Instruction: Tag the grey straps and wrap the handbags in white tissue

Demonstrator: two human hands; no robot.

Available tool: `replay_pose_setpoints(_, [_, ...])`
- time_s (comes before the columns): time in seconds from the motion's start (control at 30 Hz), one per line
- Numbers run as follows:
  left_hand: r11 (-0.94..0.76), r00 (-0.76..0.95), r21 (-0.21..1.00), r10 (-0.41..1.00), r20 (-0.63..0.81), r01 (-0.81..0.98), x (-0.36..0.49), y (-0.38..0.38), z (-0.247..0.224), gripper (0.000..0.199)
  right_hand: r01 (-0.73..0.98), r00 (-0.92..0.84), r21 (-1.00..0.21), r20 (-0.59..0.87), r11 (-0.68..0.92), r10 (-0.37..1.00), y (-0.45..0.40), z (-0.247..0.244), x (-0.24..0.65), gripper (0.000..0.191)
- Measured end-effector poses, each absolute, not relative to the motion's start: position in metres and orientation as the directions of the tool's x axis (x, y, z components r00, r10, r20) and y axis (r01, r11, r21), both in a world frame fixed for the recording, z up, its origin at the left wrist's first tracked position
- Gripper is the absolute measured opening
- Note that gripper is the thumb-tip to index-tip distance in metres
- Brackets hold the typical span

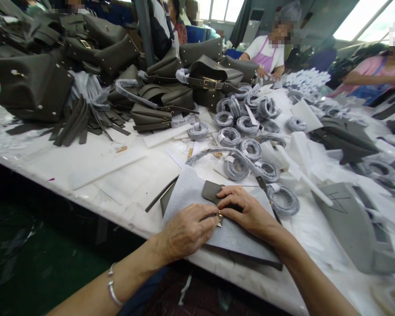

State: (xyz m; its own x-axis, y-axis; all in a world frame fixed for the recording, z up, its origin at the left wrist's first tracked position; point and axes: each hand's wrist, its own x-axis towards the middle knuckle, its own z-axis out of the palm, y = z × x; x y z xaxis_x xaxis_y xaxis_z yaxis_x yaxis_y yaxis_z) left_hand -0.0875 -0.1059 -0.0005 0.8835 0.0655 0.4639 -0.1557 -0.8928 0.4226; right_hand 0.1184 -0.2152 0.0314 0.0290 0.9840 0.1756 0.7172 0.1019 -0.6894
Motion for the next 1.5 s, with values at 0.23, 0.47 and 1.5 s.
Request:
replay_pose_setpoints(0.23, [-0.943, 0.955, 0.330, 0.052, 0.293, -0.050, -0.097, -0.120, 0.017, 0.038, 0.813, 0.000, -0.580, 0.091, 0.053, 0.996, -0.216, 0.039, 0.107, 0.017])
replay_pose_setpoints(0.47, [-0.972, 0.960, 0.234, 0.050, 0.277, -0.017, -0.092, -0.125, 0.015, 0.044, 0.849, 0.024, -0.519, 0.221, 0.097, 0.975, -0.219, 0.028, 0.096, 0.019])
replay_pose_setpoints(1.5, [-0.980, 0.723, 0.163, 0.033, 0.690, -0.112, -0.085, -0.124, -0.022, 0.032, 0.852, 0.209, -0.499, 0.052, -0.156, 0.977, -0.228, 0.069, 0.106, 0.012])
